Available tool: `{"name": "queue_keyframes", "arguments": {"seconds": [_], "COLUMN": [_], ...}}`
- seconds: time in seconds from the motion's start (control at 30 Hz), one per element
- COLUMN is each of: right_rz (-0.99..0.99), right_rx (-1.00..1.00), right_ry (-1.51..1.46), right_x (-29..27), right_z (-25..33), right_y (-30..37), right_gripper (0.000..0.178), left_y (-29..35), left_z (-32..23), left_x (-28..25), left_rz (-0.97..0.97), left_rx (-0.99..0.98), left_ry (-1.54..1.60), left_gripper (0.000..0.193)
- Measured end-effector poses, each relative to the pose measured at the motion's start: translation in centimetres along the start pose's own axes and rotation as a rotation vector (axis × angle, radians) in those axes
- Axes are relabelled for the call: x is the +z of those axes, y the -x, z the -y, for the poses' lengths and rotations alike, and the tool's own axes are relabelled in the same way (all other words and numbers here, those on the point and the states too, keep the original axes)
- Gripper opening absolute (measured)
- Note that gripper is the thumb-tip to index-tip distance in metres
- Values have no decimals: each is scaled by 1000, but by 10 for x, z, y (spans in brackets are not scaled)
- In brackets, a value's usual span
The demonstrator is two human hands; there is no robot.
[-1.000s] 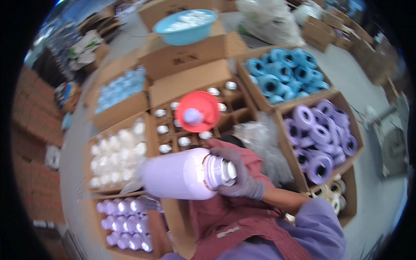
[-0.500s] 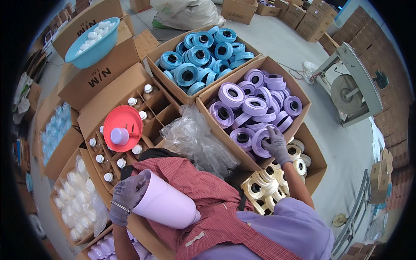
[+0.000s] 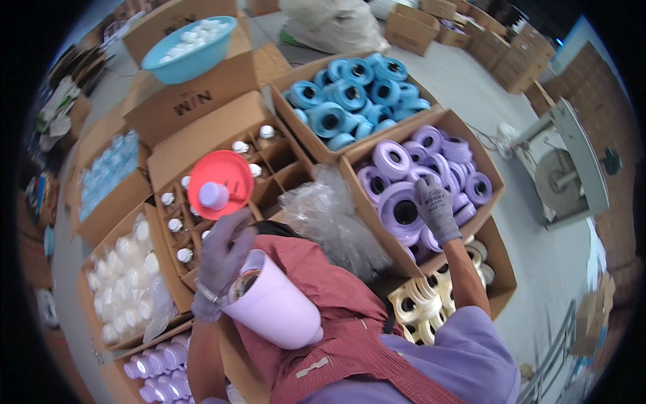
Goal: The person moves a metal frame, then assembles electric kettles by inserting inner components, attaching lids, and wrapping each unit in plastic. The person handles purple and white kettle bodies, lids, and plastic wrap, placing finished units into boxes.
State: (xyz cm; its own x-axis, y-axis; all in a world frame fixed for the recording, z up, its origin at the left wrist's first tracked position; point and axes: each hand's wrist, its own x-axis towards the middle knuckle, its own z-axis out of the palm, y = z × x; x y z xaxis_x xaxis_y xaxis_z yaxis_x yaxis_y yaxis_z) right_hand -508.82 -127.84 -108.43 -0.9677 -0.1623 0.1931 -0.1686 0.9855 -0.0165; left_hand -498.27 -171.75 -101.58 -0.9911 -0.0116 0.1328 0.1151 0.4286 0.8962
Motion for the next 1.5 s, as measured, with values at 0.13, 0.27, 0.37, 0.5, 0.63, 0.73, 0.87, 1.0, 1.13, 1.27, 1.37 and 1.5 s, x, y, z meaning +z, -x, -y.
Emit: {"name": "queue_keyframes", "arguments": {"seconds": [0.13,0.27,0.37,0.5,0.63,0.73,0.87,1.0,1.13,1.27,1.37,1.5], "right_rz": [-219,-350,-463,153,491,-373,170,155,748,871,598,486], "right_rx": [-323,-635,-1143,-492,-506,-949,-739,-982,-605,-246,-453,-692], "right_ry": [-510,-961,-605,-1303,-1316,-839,-1504,-1293,-1519,-1330,-1418,-1389], "right_x": [-55,-100,-100,-82,-83,-91,-74,-51,-43,-38,-40,-34], "right_z": [137,241,263,319,332,331,355,341,310,287,295,314], "right_y": [-55,-66,-72,-55,-51,-61,-45,-58,-54,-38,-10,13], "right_gripper": [21,46,63,46,41,61,57,24,22,28,31,35], "left_y": [-30,-22,-6,14,23,24,28,27,58,88,90,101], "left_z": [-31,-22,-35,-18,-3,-16,-14,5,35,57,56,51], "left_x": [17,-16,-32,-20,-33,-42,-32,-47,-63,-62,-60,-52], "left_rz": [88,49,-143,-571,-659,-605,-594,-620,-289,-27,74,44], "left_rx": [-133,-167,-196,31,-17,-89,210,530,289,147,179,239], "left_ry": [525,1011,1001,137,372,658,361,-500,52,65,66,-27], "left_gripper": [66,61,58,58,58,58,71,68,62,61,63,63]}}
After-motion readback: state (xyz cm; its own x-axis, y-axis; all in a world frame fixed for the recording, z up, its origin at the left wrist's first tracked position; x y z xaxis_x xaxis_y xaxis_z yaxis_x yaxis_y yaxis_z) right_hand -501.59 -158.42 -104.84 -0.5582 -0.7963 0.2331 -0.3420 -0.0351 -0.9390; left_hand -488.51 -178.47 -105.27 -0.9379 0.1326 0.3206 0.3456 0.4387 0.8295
